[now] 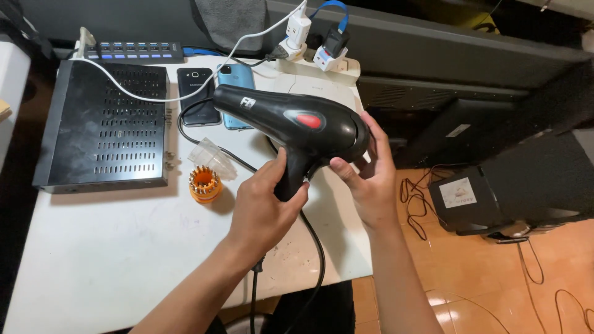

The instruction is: Disassembling a hair dryer using a screwdriver to access and inspect internal components

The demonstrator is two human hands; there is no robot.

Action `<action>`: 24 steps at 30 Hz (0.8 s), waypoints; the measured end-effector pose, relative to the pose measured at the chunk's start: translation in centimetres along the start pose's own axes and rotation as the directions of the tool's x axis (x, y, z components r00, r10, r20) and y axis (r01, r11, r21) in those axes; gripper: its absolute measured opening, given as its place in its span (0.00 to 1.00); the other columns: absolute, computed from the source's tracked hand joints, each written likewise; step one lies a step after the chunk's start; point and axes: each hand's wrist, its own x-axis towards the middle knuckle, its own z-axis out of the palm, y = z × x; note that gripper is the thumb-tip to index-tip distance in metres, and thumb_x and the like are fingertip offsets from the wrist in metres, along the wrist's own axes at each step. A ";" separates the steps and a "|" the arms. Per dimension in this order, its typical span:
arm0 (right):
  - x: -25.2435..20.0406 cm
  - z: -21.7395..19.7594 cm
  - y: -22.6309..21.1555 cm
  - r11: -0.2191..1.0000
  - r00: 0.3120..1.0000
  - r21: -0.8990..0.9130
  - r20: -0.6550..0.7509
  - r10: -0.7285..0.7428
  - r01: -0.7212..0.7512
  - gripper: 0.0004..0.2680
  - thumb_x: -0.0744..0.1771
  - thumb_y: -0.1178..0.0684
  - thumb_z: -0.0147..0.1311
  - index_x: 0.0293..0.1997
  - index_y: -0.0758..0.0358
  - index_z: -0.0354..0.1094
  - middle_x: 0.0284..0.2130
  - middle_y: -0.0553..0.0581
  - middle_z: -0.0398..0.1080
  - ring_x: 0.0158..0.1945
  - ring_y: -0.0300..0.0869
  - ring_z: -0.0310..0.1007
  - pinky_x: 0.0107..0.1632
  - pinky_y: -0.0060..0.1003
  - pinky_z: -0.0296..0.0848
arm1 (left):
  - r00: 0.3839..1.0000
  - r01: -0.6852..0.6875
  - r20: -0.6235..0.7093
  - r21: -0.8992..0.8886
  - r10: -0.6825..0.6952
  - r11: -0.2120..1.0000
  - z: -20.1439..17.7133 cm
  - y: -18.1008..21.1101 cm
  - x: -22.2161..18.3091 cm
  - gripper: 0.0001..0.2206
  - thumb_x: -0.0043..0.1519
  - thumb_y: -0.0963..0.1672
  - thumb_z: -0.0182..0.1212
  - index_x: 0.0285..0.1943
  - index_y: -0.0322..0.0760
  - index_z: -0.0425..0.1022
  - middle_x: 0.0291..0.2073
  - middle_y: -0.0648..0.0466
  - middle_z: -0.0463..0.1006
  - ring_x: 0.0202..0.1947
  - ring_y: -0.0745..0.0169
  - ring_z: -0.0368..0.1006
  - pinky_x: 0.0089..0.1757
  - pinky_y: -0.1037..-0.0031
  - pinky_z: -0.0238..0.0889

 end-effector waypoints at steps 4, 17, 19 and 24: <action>-0.3 0.9 -0.7 0.972 0.977 0.119 -0.042 0.211 -0.205 0.30 0.64 0.56 0.65 0.75 0.55 0.51 0.55 0.58 0.67 0.50 0.45 0.74 0.50 0.44 0.84 | 0.999 -0.046 -0.011 0.102 0.047 0.994 0.0 -0.2 -0.1 0.26 0.58 0.40 0.68 0.64 0.18 0.69 0.45 0.33 0.81 0.41 0.36 0.81 0.33 0.61 0.77; 0.0 0.7 0.6 0.891 0.936 0.305 0.009 0.352 -0.338 0.29 0.64 0.58 0.58 0.74 0.53 0.51 0.48 0.62 0.65 0.40 0.54 0.80 0.32 0.45 0.86 | 0.991 -0.132 0.025 0.301 0.130 0.945 0.0 -2.1 -0.2 0.27 0.57 0.43 0.66 0.66 0.25 0.70 0.49 0.39 0.81 0.47 0.35 0.78 0.42 0.53 0.74; 0.2 0.5 0.7 0.884 0.936 0.322 0.022 0.351 -0.339 0.29 0.63 0.58 0.58 0.74 0.52 0.51 0.48 0.62 0.66 0.40 0.53 0.81 0.30 0.43 0.85 | 0.992 -0.130 0.033 0.308 0.126 0.942 -0.1 -2.0 0.0 0.27 0.56 0.43 0.66 0.66 0.25 0.71 0.49 0.40 0.81 0.47 0.35 0.78 0.42 0.53 0.74; 0.1 -0.2 0.9 0.861 0.922 0.332 0.088 0.378 -0.385 0.29 0.63 0.57 0.55 0.75 0.51 0.50 0.50 0.64 0.67 0.42 0.54 0.79 0.31 0.46 0.84 | 0.994 -0.106 0.024 0.333 0.104 0.937 0.0 -1.6 -0.3 0.28 0.56 0.43 0.67 0.66 0.25 0.71 0.48 0.42 0.82 0.46 0.36 0.79 0.42 0.53 0.73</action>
